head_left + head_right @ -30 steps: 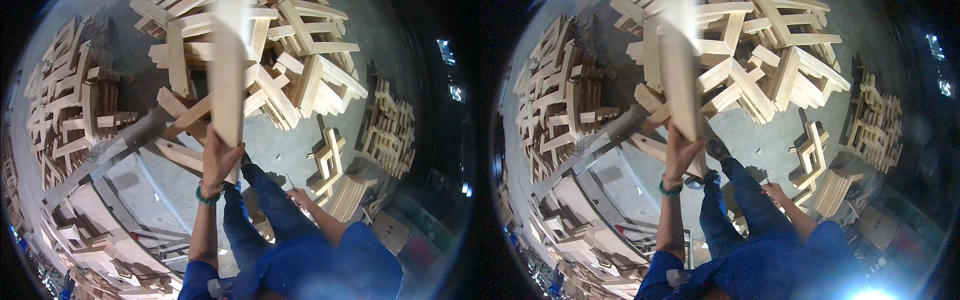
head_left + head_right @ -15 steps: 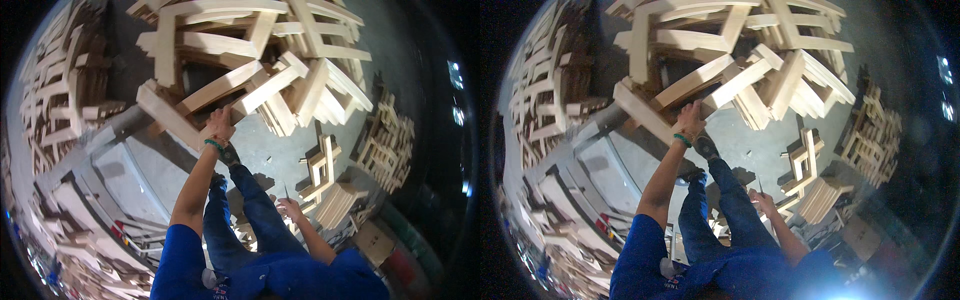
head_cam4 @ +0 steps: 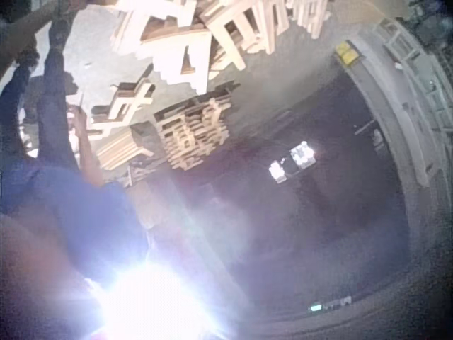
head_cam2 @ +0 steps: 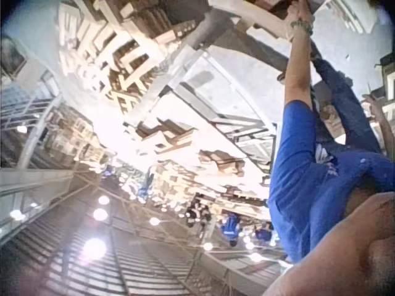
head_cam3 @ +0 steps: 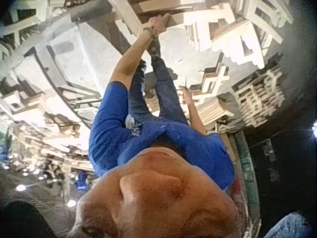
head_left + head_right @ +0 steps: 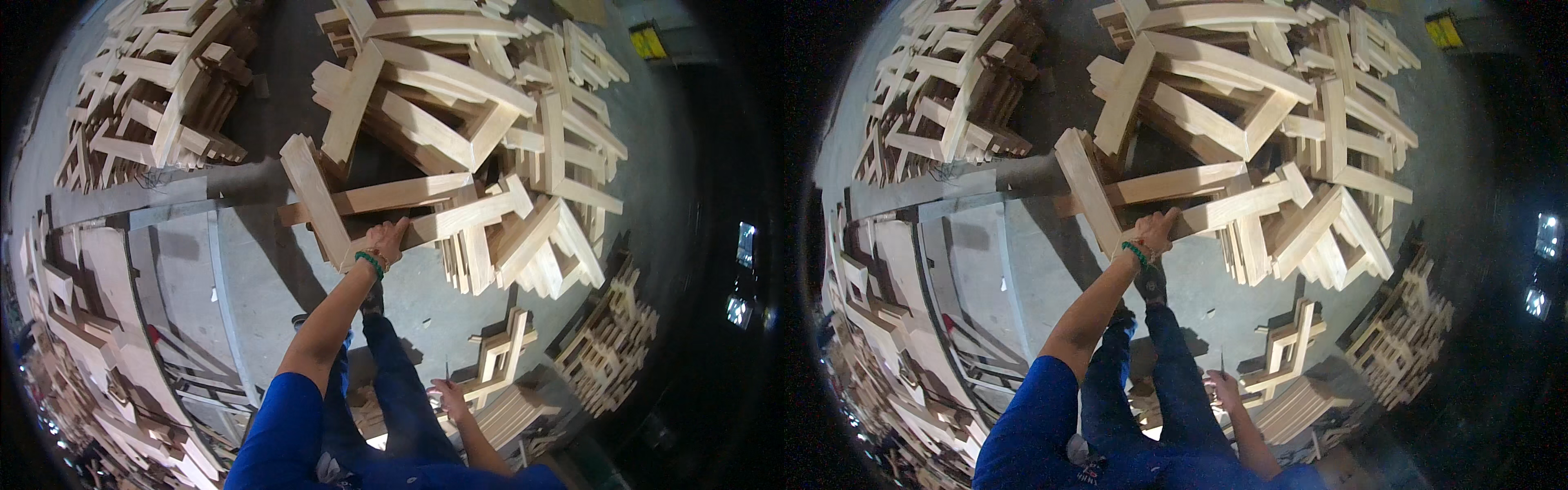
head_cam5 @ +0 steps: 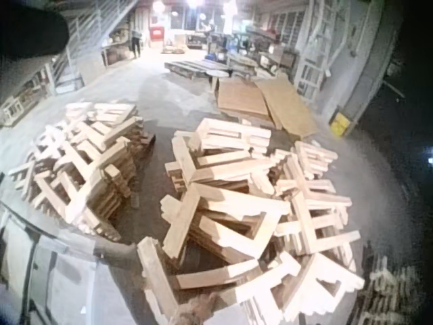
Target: The person assembles wooden frames by hand, picking up L-shaped pieces and joining them into rectangular shapes. They handle the pieces one at a time, aligning the joints and placing the assembled frames into a pile.
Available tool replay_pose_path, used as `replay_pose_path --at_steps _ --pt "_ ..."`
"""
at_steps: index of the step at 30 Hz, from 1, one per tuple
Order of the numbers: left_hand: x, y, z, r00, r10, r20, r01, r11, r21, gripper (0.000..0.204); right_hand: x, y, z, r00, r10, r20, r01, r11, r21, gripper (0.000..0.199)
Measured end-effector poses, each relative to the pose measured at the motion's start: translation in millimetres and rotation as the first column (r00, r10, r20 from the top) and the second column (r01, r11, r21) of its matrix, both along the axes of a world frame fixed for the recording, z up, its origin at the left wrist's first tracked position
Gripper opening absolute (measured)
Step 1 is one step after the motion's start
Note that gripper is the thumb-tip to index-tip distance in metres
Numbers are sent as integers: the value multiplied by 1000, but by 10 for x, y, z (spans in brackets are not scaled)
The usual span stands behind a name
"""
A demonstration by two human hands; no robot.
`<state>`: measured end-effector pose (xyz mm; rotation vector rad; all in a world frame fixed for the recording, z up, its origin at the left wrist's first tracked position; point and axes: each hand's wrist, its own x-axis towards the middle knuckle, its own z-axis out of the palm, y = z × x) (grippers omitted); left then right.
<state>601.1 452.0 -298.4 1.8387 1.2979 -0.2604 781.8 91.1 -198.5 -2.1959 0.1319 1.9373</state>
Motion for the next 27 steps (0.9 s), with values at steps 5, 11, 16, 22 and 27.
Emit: replay_pose_path --at_steps 5,11,16,22,27 --pt "-49 -105 1 999 46 7 -47 982 180 90 -7 121 21 1000 21 -12 -21 999 -33 29" --pt "-273 -852 470 911 264 315 -366 870 330 81 -42 220 18 978 206 26 -205 978 -47 30" --pt "-970 -2199 478 824 474 311 -499 867 0 54 -326 354 145 958 283 45 -285 957 50 36" --pt "-2137 -3501 627 660 750 -32 -741 644 -193 52 -476 444 197 827 551 112 -561 821 110 32" --pt "-2889 -4270 667 113 990 88 -958 132 -256 50 -660 410 291 701 687 191 -712 688 139 39"
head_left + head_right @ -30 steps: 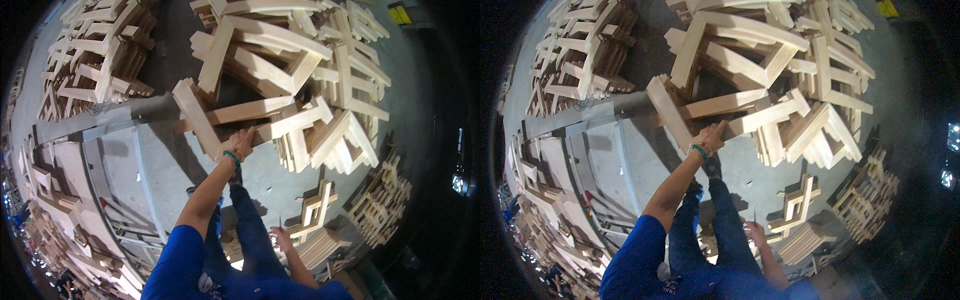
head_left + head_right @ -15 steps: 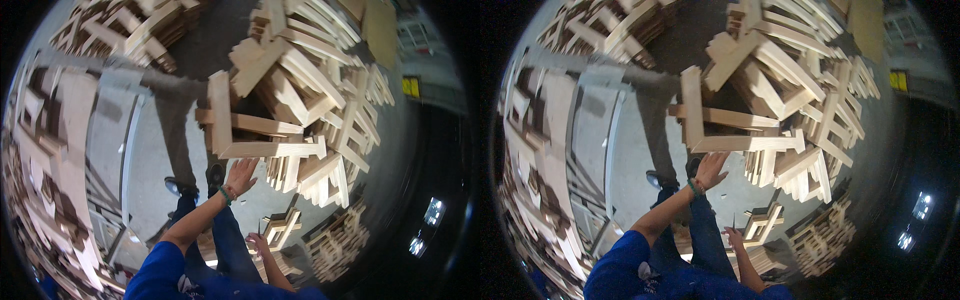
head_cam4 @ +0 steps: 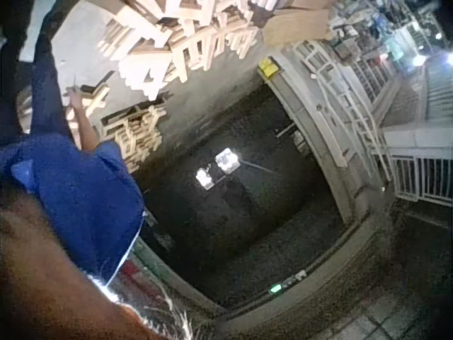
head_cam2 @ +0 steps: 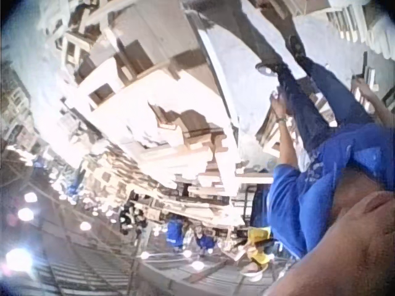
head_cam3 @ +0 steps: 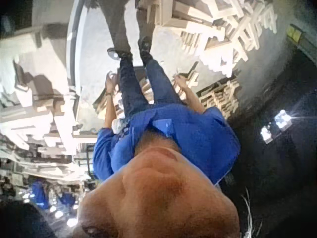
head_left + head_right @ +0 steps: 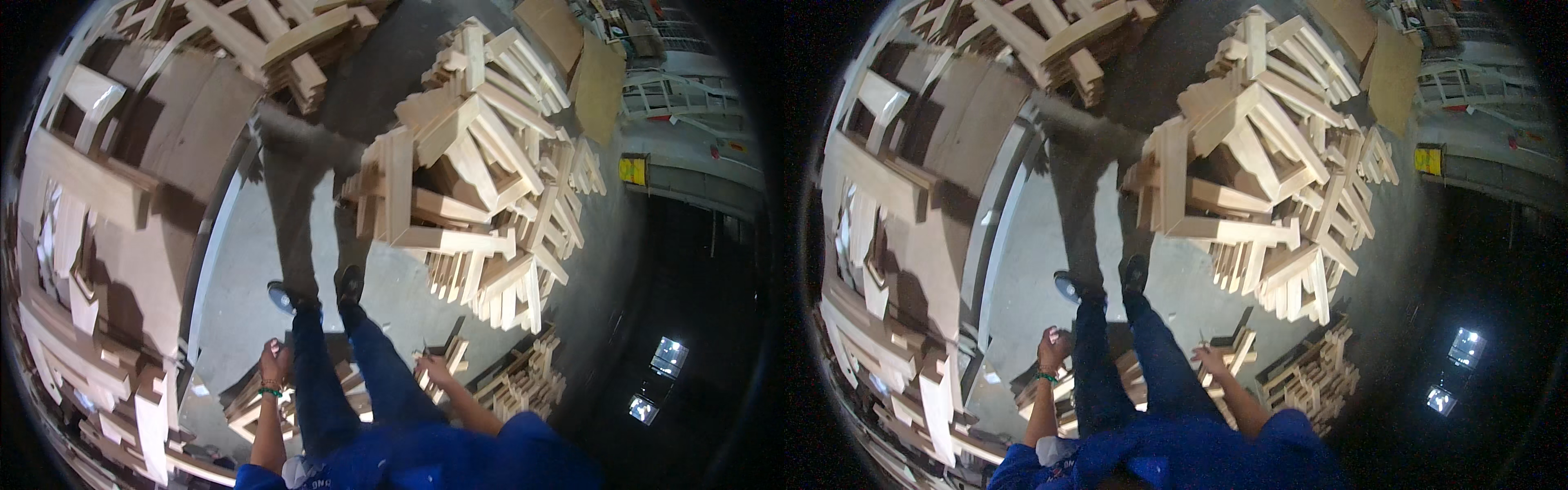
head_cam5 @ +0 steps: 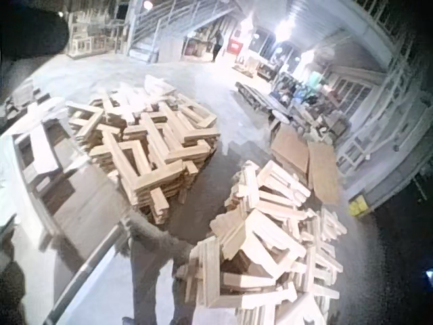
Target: The person assembles wooden frames by hand, picking up L-shaped pieces and joining them into rectangular shapes. They handle the pieces one at a time, aligning the joints and placing the assembled frames into a pile.
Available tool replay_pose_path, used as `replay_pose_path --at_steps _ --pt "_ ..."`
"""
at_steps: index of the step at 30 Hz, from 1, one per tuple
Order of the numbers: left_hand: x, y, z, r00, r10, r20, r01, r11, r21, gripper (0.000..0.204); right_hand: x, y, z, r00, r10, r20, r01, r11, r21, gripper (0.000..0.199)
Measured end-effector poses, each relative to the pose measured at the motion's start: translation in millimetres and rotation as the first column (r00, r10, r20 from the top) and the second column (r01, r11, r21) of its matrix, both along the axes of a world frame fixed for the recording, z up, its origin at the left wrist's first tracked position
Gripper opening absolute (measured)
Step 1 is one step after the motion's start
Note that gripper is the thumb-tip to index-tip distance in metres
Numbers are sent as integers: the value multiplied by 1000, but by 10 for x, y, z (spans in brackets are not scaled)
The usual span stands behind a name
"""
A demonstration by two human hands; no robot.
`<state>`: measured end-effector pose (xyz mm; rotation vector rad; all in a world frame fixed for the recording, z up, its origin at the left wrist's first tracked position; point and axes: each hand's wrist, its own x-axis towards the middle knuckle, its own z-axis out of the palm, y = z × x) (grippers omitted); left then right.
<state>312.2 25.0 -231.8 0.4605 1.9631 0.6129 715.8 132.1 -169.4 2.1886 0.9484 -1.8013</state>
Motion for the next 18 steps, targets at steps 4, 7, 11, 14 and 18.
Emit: replay_pose_path --at_steps 4,7,11,14,18 --pt "-184 -632 309 984 175 26 -172 981 -91 51 -192 133 225 982 170 77 -165 984 -63 37" --pt "-112 -1077 775 991 127 48 -107 948 -301 56 -154 161 447 975 215 55 -218 975 53 33" --pt "-76 -1581 1290 995 100 26 -84 929 -361 53 -363 347 639 879 426 215 -430 902 -34 33" --pt "-81 -1858 1583 982 185 47 -152 905 -397 52 -631 553 685 882 381 279 -379 923 -63 32" --pt "-219 -2088 1785 953 301 10 -280 896 -345 49 -1066 878 760 900 403 167 -420 905 75 36"
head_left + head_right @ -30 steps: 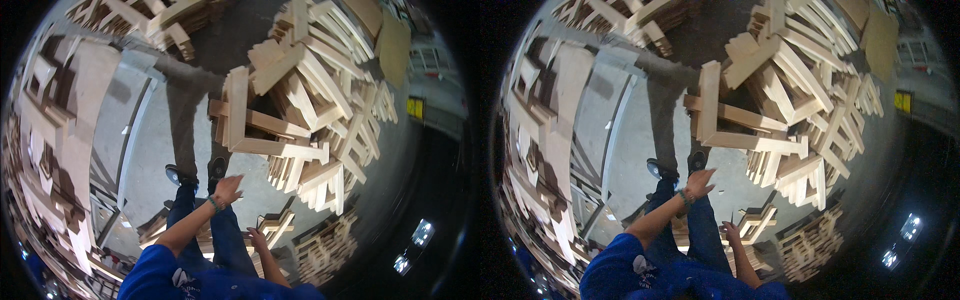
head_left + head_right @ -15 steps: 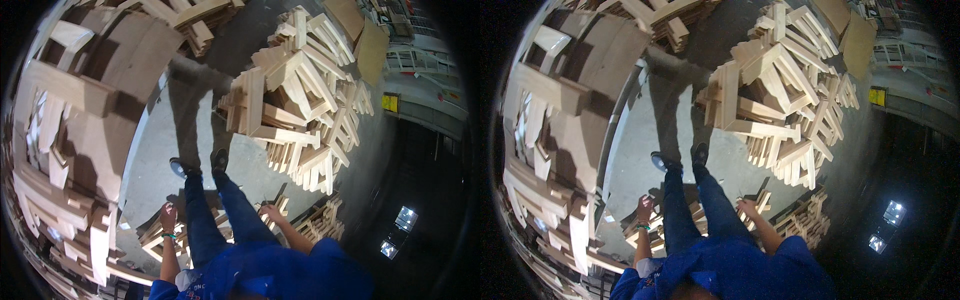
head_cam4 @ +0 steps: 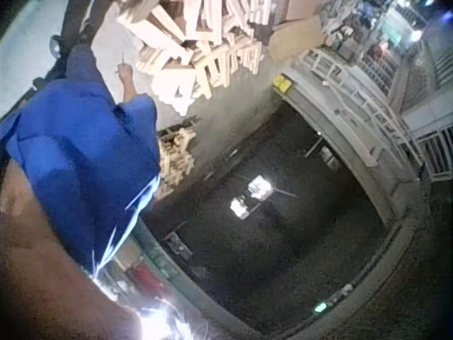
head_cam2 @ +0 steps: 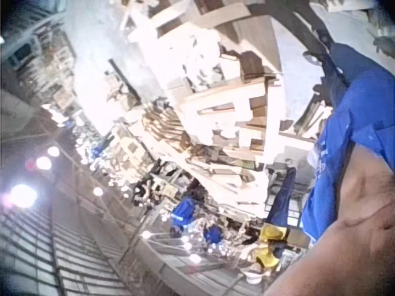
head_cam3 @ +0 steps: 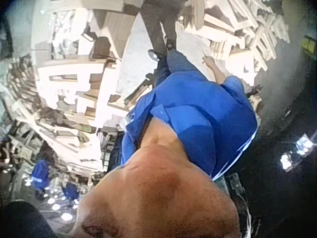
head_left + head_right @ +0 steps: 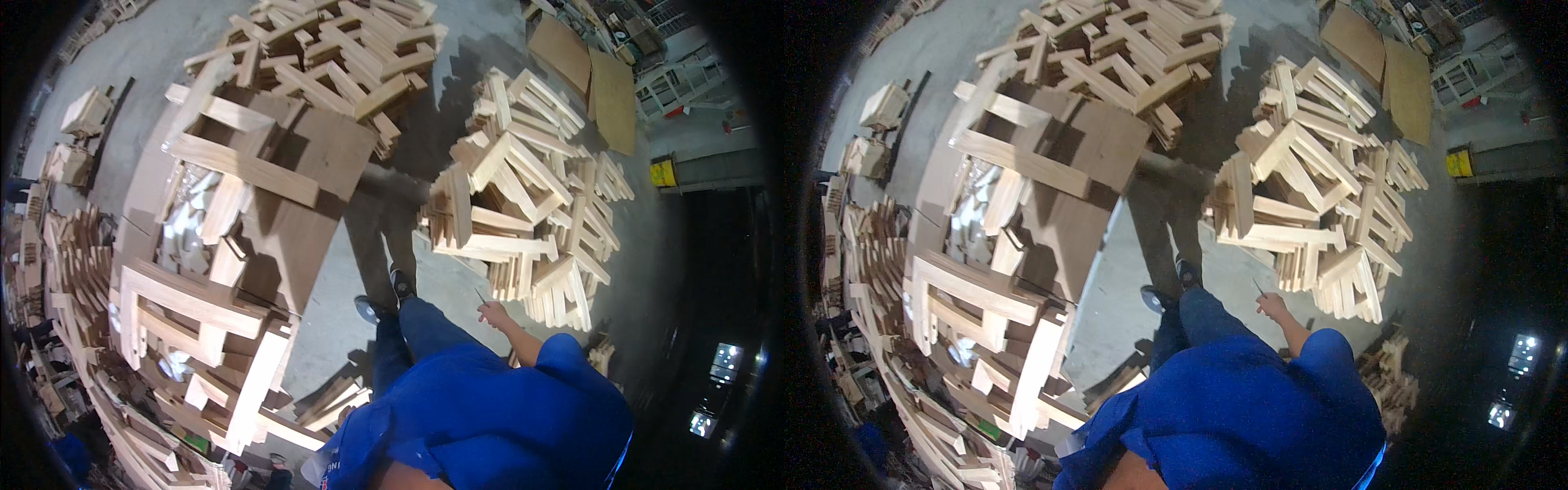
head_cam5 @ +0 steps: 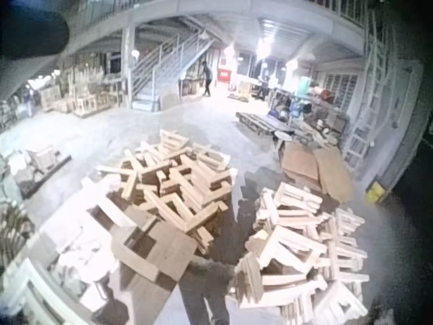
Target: The person assembles wooden frames by hand, picking up L-shaped pieces and joining them into rectangular shapes. They handle the pieces one at a time, aligning the joints and placing the assembled frames into a pile.
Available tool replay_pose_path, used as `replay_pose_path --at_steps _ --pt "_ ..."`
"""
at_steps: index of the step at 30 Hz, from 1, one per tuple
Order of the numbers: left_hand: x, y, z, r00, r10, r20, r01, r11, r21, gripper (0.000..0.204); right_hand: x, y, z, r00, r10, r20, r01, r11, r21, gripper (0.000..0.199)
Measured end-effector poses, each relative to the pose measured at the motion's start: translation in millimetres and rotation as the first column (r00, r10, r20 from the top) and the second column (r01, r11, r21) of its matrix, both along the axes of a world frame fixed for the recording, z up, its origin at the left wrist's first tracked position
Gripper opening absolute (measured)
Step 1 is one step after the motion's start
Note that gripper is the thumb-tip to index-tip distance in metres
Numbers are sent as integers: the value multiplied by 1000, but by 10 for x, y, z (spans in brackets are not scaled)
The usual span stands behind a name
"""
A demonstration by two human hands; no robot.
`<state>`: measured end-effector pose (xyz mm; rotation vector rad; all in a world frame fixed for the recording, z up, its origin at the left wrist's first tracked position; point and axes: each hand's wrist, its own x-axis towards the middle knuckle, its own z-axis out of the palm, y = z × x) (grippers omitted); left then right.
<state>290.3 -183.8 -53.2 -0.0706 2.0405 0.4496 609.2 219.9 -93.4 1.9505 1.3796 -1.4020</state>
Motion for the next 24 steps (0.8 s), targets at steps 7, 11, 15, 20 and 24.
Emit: replay_pose_path --at_steps 7,11,15,20,24 --pt "-227 365 16 933 351 -84 -315 905 285 45 -901 674 59 974 -118 -193 137 987 86 39" --pt "-289 469 187 821 563 -95 -472 762 443 43 -1016 875 -52 933 -220 -286 236 972 21 34" --pt "-181 375 366 708 698 -108 -587 667 460 49 -1242 1077 11 895 -276 -350 281 959 -38 32" --pt "464 61 531 557 788 -264 -759 612 225 31 -1320 1934 -141 915 -300 -269 300 953 -44 33" --pt "626 85 619 452 845 -285 -827 517 220 38 -1978 2572 246 830 -67 -554 191 967 168 20"
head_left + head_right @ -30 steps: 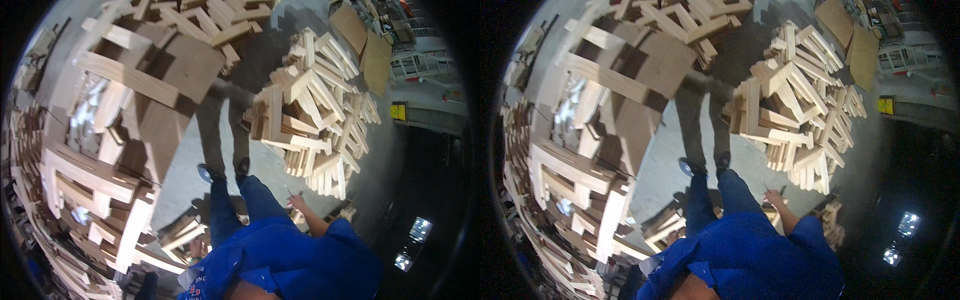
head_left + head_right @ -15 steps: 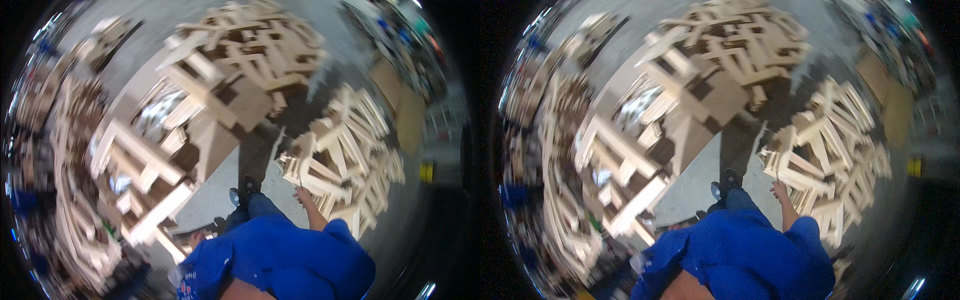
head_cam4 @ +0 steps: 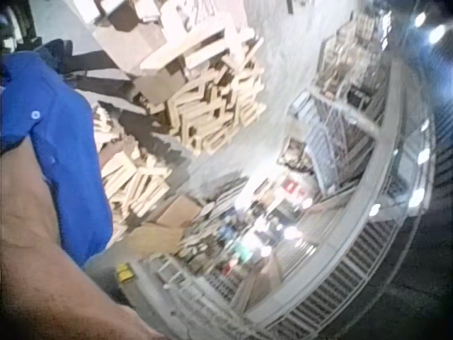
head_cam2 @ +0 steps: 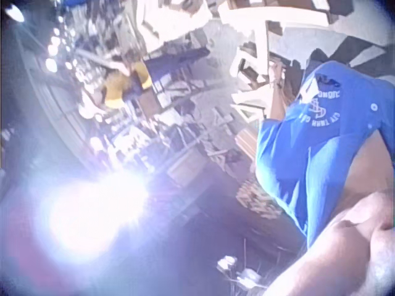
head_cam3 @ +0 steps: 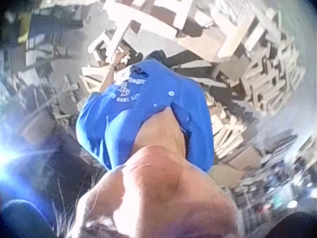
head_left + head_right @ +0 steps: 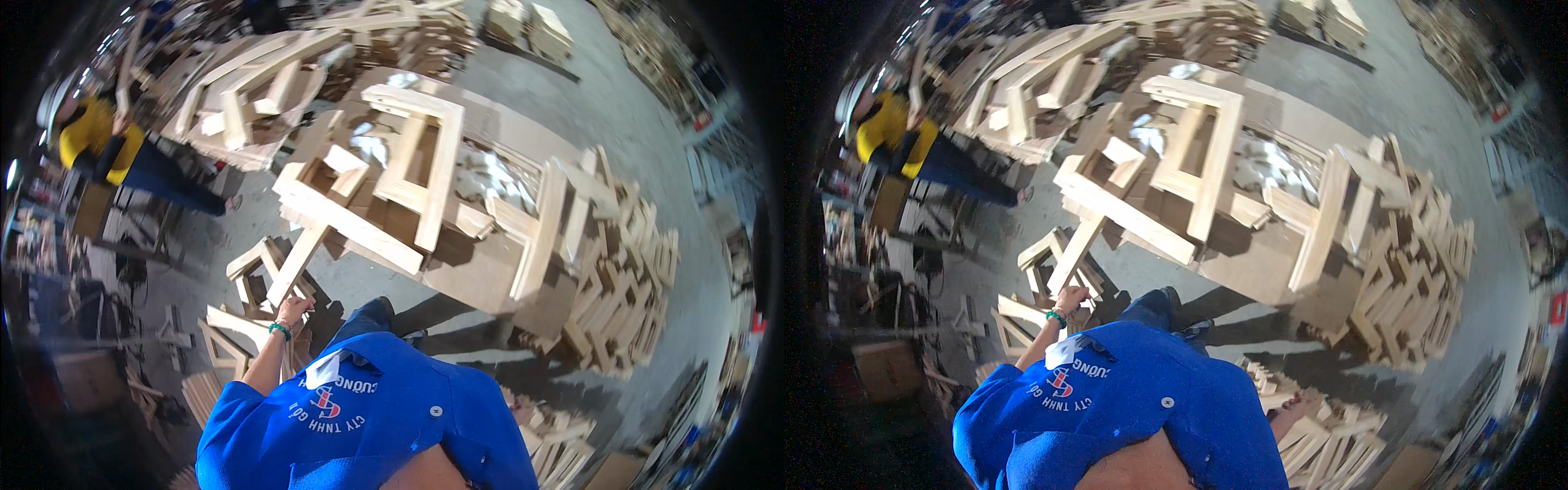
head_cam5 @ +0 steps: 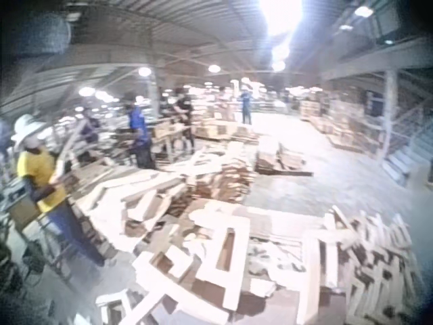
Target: The person assembles wooden frames by hand, picking up L-shaped pieces and joining them into rectangular shapes. They handle the pieces one at a time, aligning the joints and placing the assembled frames into a pile.
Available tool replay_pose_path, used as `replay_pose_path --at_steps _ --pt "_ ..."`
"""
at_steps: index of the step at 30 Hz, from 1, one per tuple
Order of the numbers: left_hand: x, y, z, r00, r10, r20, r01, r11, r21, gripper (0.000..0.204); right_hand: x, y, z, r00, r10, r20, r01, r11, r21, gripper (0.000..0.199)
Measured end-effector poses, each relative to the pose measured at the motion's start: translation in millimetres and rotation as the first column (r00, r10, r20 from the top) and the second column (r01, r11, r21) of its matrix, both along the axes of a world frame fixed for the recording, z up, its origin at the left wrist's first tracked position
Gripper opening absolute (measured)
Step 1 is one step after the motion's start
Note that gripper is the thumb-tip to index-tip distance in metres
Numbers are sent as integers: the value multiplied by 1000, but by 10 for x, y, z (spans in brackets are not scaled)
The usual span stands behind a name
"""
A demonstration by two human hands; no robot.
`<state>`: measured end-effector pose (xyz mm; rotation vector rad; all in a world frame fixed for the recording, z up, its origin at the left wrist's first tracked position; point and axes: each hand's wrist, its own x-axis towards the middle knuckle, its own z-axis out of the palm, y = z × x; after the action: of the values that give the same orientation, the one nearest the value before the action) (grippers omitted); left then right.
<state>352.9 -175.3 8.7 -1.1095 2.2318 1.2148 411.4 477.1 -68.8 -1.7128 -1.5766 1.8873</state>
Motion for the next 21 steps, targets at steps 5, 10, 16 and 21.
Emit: replay_pose_path --at_steps 5,10,16,21 --pt "-75 0 131 937 288 -200 -269 956 119 41 -1347 53 778 949 -64 -310 99 990 98 27" --pt "-692 -565 577 837 285 -467 -237 958 161 34 -2447 -574 1294 872 157 -464 -118 987 112 24" --pt "-1937 -1935 1030 509 568 -647 -502 806 313 32 -3190 -1887 1614 702 630 -332 -527 773 353 32" --pt "-2640 -3085 1055 607 698 -379 -559 715 421 54 -3419 -2655 1392 575 765 -289 -698 643 315 32"
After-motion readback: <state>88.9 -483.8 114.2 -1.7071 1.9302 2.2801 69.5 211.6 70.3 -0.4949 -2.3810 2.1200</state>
